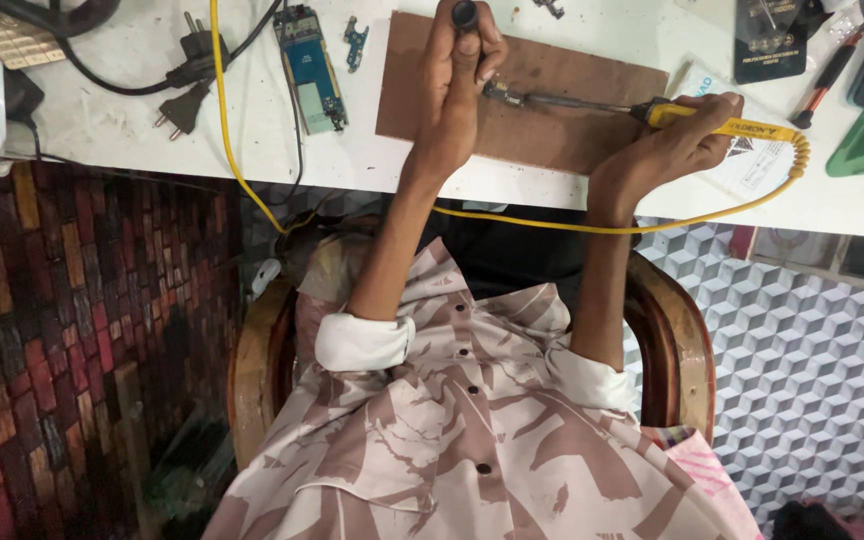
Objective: The person uses a soldering iron and tweezers to solder small electronic components on a workbench. They repeatedly heat and apply solder to component leads, occasionally repositioning the parts and tools.
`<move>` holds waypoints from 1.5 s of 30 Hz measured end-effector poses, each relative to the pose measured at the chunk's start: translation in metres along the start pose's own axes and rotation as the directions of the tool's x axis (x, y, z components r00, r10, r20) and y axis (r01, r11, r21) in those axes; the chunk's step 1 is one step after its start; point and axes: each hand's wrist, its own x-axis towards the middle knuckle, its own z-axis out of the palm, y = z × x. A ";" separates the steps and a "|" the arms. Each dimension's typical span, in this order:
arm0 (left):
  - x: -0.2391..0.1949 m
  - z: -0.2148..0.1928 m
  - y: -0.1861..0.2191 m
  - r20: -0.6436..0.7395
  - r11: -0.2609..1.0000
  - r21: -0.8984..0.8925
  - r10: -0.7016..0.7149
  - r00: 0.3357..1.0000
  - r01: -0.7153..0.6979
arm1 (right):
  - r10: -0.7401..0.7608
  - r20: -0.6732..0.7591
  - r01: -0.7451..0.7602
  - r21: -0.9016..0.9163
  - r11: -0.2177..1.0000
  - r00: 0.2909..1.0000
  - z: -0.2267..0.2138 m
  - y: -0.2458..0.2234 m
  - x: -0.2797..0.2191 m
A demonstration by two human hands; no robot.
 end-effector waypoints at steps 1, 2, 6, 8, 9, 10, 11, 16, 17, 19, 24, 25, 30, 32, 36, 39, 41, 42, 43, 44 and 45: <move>0.000 0.000 0.000 -0.009 1.000 -0.006 -0.001 1.000 0.001 | -0.010 0.004 0.010 -0.006 1.000 1.000 -0.001 0.001 -0.001; 0.000 0.001 -0.001 -0.018 1.000 -0.012 0.000 1.000 0.000 | -0.020 0.009 0.020 -0.012 1.000 1.000 -0.001 0.002 0.000; -0.001 0.001 -0.004 0.003 1.000 0.008 0.025 1.000 -0.025 | -0.023 0.017 0.023 -0.010 1.000 1.000 -0.003 0.003 -0.001; -0.001 0.000 -0.004 0.000 0.999 0.015 0.034 0.999 -0.034 | -0.018 0.023 0.018 -0.013 1.000 1.000 -0.003 0.002 -0.001; -0.001 0.000 -0.003 0.000 0.999 0.020 0.030 1.000 -0.030 | -0.015 0.027 0.015 -0.011 1.000 1.000 -0.001 0.001 -0.001; -0.001 -0.001 -0.002 0.004 0.999 0.024 0.029 1.000 -0.029 | -0.019 0.034 0.018 0.014 1.000 0.999 0.001 0.000 -0.001; 0.000 -0.001 -0.001 0.008 0.999 0.029 0.029 1.000 -0.029 | -0.023 0.041 0.021 0.039 0.999 0.999 0.004 -0.001 -0.001; 0.000 0.002 0.001 0.002 1.000 0.012 0.029 1.000 -0.029 | -0.028 0.035 0.027 0.041 0.999 0.999 0.005 -0.005 -0.003; 0.000 0.002 0.000 -0.001 1.000 0.016 0.025 1.000 -0.025 | -0.040 0.045 0.038 0.041 0.998 0.998 0.005 -0.005 -0.003; -0.002 0.001 -0.001 0.000 1.000 0.011 0.022 1.000 -0.022 | -0.063 0.066 0.060 0.044 0.997 0.996 0.002 -0.006 -0.005; 0.000 0.001 -0.006 -0.012 0.999 0.021 0.039 0.999 -0.038 | -0.134 0.124 0.129 0.051 0.990 0.983 0.002 -0.007 -0.005; 0.000 0.001 -0.005 -0.013 0.999 0.029 0.042 0.999 -0.041 | -0.138 0.115 0.134 0.044 0.990 0.984 0.003 -0.009 -0.006; 0.000 0.003 -0.004 -0.014 0.998 0.010 0.056 0.998 -0.056 | -0.132 0.162 0.136 -0.011 0.991 0.978 0.002 -0.018 -0.009; -0.001 0.003 -0.004 -0.015 0.997 -0.010 0.070 0.997 -0.070 | -0.196 0.193 0.209 -0.047 0.977 0.961 0.001 -0.022 -0.009; 0.000 0.002 -0.002 0.001 0.996 -0.026 0.084 0.996 -0.084 | -0.307 0.253 0.340 -0.099 0.935 0.917 0.008 -0.033 -0.005; -0.001 0.003 -0.001 0.002 0.996 -0.028 0.085 0.996 -0.085 | -0.337 0.354 0.415 -0.174 0.893 0.873 0.010 -0.045 -0.004; 0.001 0.003 0.001 0.002 0.996 -0.025 0.084 0.996 -0.084 | -0.332 0.395 0.431 -0.194 0.881 0.857 0.015 -0.055 -0.002; 0.001 0.003 0.002 -0.002 0.997 -0.022 0.070 0.998 -0.070 | -0.326 0.417 0.438 -0.206 0.875 0.848 0.017 -0.061 -0.001; 0.000 0.003 0.003 -0.007 0.998 -0.019 0.055 0.998 -0.055 | -0.346 0.440 0.476 -0.227 0.850 0.828 0.019 -0.066 -0.001; -0.001 0.003 0.004 -0.009 0.999 -0.017 0.040 0.999 -0.040 | -0.365 0.462 0.512 -0.247 0.822 0.808 0.021 -0.071 -0.001; -0.002 0.003 0.006 -0.015 0.999 -0.015 0.034 0.999 -0.034 | -0.382 0.484 0.548 -0.266 0.793 0.787 0.023 -0.076 -0.001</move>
